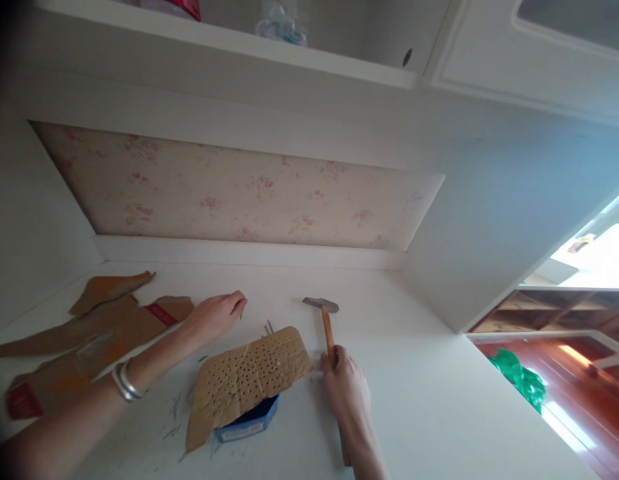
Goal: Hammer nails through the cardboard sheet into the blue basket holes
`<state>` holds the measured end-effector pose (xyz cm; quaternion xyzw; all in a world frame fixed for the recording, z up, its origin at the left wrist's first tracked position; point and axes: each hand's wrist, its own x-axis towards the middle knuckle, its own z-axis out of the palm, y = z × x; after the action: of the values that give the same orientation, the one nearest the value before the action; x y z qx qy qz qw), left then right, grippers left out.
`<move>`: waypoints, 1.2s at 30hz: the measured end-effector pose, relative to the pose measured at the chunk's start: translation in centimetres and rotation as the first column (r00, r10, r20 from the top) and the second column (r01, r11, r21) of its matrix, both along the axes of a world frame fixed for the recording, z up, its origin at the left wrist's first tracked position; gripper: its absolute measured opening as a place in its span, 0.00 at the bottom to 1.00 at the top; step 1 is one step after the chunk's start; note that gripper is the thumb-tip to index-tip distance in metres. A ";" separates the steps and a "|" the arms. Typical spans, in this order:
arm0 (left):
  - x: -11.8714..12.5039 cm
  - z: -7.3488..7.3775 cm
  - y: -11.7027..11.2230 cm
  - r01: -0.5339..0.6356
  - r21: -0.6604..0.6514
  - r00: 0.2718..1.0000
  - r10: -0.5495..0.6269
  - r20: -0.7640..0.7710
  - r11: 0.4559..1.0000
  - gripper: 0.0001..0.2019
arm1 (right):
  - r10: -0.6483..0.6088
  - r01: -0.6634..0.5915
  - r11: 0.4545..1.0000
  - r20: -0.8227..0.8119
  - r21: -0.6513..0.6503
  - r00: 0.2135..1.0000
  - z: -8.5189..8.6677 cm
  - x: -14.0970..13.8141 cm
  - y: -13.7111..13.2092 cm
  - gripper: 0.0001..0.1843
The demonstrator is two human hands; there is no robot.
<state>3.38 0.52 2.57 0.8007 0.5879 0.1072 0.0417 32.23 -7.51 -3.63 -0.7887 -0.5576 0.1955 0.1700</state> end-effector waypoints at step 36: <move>-0.4 -3.3 -13.4 -0.116 0.500 0.745 -0.257 0.615 0.858 0.09 | 0.024 -0.025 0.999 -0.034 -0.031 0.999 -0.3 0.4 0.2 0.23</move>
<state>2.99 -12.85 -0.68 0.7138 0.4523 0.5333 0.0392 32.61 -7.32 -3.93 -0.7809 -0.5613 0.2192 0.1646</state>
